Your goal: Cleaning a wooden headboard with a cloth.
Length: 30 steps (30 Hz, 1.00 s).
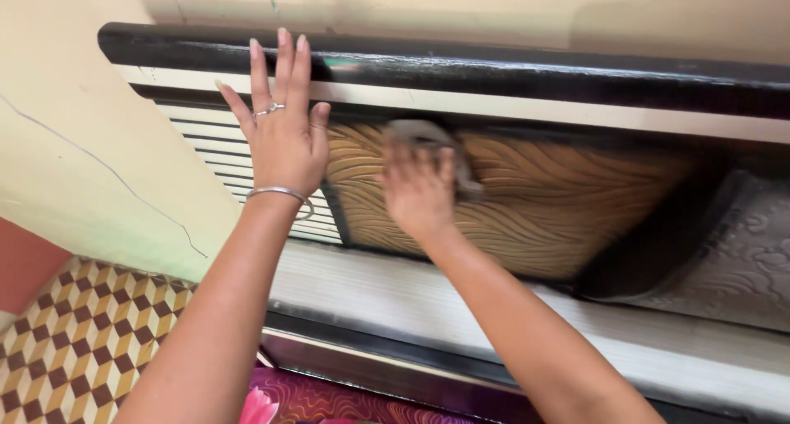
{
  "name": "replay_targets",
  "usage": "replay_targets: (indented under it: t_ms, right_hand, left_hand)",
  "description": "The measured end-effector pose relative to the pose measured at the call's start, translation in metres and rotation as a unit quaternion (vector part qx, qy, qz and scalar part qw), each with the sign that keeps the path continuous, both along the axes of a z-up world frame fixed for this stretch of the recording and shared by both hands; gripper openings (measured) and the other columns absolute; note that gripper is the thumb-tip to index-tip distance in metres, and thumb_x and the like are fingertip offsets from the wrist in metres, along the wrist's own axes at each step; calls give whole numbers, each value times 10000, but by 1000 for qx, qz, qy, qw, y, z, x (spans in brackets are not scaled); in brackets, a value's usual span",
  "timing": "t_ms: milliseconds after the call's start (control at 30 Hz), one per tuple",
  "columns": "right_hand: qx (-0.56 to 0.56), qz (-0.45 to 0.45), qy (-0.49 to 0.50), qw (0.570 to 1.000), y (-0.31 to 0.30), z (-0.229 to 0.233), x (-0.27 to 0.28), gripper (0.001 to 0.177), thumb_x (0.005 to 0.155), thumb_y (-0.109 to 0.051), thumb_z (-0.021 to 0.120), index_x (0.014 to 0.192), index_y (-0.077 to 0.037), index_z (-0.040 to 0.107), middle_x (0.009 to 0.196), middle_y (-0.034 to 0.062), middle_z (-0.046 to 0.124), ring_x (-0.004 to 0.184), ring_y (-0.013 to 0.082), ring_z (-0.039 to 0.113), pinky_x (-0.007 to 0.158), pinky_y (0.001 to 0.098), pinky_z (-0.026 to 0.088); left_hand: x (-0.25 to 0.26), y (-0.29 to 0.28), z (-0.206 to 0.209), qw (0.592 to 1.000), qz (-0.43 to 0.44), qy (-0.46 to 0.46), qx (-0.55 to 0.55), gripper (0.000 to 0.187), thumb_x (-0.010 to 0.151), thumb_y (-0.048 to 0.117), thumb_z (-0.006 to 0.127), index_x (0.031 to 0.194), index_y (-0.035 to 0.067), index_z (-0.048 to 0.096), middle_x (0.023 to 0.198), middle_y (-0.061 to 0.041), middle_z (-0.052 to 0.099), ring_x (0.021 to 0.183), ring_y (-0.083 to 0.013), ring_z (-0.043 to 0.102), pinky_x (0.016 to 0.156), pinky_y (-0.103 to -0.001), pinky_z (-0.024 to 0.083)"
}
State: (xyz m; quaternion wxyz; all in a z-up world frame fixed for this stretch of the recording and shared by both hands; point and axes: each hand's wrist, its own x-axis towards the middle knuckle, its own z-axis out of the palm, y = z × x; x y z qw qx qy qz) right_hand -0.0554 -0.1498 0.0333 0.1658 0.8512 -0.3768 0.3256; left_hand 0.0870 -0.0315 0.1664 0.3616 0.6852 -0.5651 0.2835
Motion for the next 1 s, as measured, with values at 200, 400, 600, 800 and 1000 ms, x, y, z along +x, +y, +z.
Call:
replay_targets:
  t_ms: [200, 400, 600, 800, 1000]
  right_hand:
    - [-109, 181, 100, 972, -1, -37, 72, 479, 1082, -396, 410, 1490, -157, 479, 1554, -15, 537, 1448, 133, 474, 1251, 486, 190]
    - [-157, 226, 190, 942, -35, -116, 14, 560, 974, -252, 483, 1532, -214, 493, 1563, -86, 500, 1422, 50, 433, 1244, 358, 198]
    - [-199, 56, 181, 962, -24, -32, -64, 535, 1053, -296, 532, 1587, -315, 503, 1374, -94, 579, 1263, 82, 523, 1222, 560, 69]
    - [-217, 78, -24, 973, -6, -1, 54, 443, 1079, -335, 547, 1512, -255, 592, 1424, -100, 653, 1055, 123, 510, 1159, 642, 126]
    - [-192, 215, 50, 956, 3, -62, 139, 305, 1026, -275, 535, 1263, -181, 703, 1373, -46, 676, 1418, 98, 487, 1248, 503, 213]
  left_hand:
    - [15, -12, -4, 999, 12, -44, 7, 698, 1043, 139, 622, 1668, 180, 315, 1741, -35, 286, 1625, -345, 133, 1249, -663, -62]
    - [20, -6, 7, 999, 24, -43, -11, 745, 999, 242, 724, 1644, 163, 359, 1698, -41, 341, 1598, -327, 192, 1244, -646, -30]
    - [37, -14, -1, 1000, -24, -7, -12, 717, 966, 341, 776, 1596, 227, 452, 1703, -42, 315, 1607, -358, 153, 1261, -681, 0]
    - [42, -22, -10, 996, -78, 33, -30, 538, 1121, 408, 527, 1621, 225, 450, 1751, -54, 266, 1660, -410, 45, 1299, -700, -43]
    - [44, -22, -10, 994, -90, 37, -41, 675, 1090, 610, 425, 1623, 196, 419, 1738, -81, 258, 1655, -407, 38, 1300, -698, -43]
